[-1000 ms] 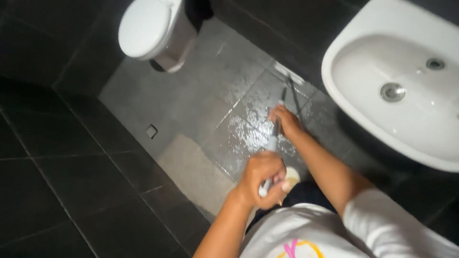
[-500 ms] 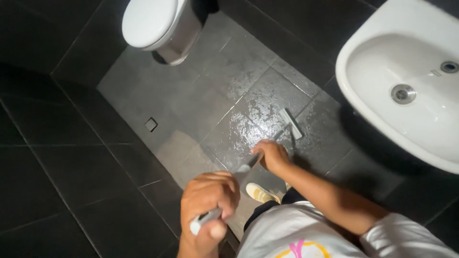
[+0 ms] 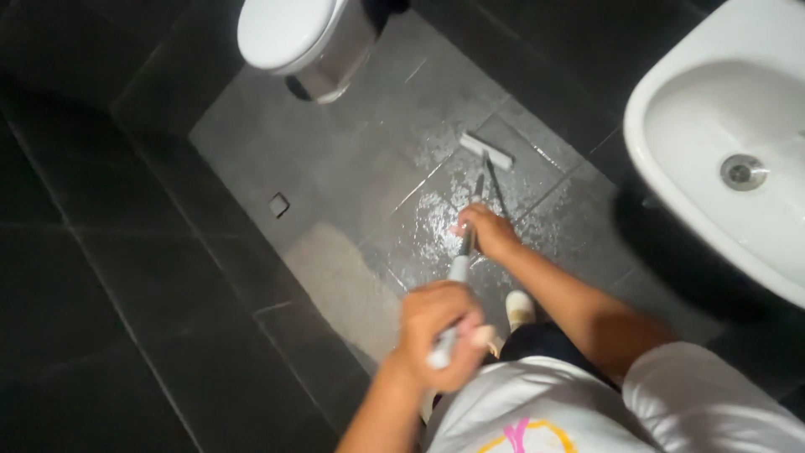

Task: The person wets a small squeegee in a sink and then uses it to pull water and soap across a tiled bathroom floor toward a drain.

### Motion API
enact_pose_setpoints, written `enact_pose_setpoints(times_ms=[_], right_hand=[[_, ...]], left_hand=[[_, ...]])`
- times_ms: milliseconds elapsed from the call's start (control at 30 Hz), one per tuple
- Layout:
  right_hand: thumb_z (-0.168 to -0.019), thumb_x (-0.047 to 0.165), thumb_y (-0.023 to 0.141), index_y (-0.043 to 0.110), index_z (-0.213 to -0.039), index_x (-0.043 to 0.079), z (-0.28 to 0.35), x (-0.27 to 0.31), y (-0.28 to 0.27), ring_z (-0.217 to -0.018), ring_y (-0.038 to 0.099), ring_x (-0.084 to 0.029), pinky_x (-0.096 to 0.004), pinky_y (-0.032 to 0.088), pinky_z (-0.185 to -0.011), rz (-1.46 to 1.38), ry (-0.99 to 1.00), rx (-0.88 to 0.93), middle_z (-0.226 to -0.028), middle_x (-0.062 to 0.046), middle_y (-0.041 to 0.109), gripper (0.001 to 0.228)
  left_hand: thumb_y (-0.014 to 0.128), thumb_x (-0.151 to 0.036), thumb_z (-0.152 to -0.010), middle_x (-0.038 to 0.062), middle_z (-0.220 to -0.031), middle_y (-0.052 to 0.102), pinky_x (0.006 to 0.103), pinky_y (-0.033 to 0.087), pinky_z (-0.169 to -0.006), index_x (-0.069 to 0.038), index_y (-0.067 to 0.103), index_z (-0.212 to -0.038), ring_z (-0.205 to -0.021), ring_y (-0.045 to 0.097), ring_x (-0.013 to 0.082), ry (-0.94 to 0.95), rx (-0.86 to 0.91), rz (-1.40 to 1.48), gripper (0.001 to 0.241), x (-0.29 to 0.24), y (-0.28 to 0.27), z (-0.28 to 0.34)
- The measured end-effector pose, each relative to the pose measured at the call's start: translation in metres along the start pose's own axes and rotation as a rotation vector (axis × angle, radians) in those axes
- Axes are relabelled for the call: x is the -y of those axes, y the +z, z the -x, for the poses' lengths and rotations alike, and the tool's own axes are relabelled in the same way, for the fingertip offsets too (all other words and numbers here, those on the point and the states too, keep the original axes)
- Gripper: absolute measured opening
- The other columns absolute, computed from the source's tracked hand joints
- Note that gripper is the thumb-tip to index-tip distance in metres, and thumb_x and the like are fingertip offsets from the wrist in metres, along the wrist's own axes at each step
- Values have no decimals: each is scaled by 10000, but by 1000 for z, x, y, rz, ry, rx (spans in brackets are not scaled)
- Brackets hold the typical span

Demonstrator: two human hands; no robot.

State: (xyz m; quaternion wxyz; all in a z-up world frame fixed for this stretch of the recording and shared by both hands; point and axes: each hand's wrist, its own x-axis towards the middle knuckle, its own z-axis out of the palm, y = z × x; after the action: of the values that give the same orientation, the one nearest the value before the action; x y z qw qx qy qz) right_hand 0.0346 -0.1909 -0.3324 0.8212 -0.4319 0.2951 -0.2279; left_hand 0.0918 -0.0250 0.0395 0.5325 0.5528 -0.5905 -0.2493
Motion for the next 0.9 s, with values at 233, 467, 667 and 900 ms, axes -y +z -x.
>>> enact_pose_setpoints(times_ms=[233, 467, 667, 900], right_hand=[[-907, 262, 681, 589, -685, 68, 101, 43, 94, -655, 574, -303, -417, 480, -618, 956, -551, 90, -701, -139, 588, 309], [-934, 234, 698, 615, -687, 78, 46, 57, 87, -642, 580, -373, -464, 461, -600, 1072, -329, 129, -700, -161, 600, 304], [-932, 228, 694, 618, -727, 68, 35, 33, 68, -674, 610, -372, -457, 478, -610, 1065, -479, 98, -732, -150, 623, 271], [-931, 137, 629, 692, -839, 62, -11, 15, 41, -881, 626, -236, -376, 559, -764, 220, -8, -21, -889, -39, 665, 134]], left_hand=[[586, -286, -978, -23, -642, 587, 375, 561, -606, -59, 630, -758, -578, 668, 206, 96, -105, 55, 320, -64, -54, 9], [553, -688, -977, 48, -704, 565, 362, 457, -570, -37, 604, -807, -619, 610, 239, 156, -220, 122, 675, -27, -38, 7], [507, -719, -957, 28, -731, 561, 351, 449, -583, -52, 622, -863, -657, 598, 238, 164, -65, 206, 684, -15, -35, 23], [645, -384, -895, 36, -721, 545, 375, 460, -623, -104, 563, -811, -629, 574, 264, 116, 58, 16, 303, 34, 19, 39]])
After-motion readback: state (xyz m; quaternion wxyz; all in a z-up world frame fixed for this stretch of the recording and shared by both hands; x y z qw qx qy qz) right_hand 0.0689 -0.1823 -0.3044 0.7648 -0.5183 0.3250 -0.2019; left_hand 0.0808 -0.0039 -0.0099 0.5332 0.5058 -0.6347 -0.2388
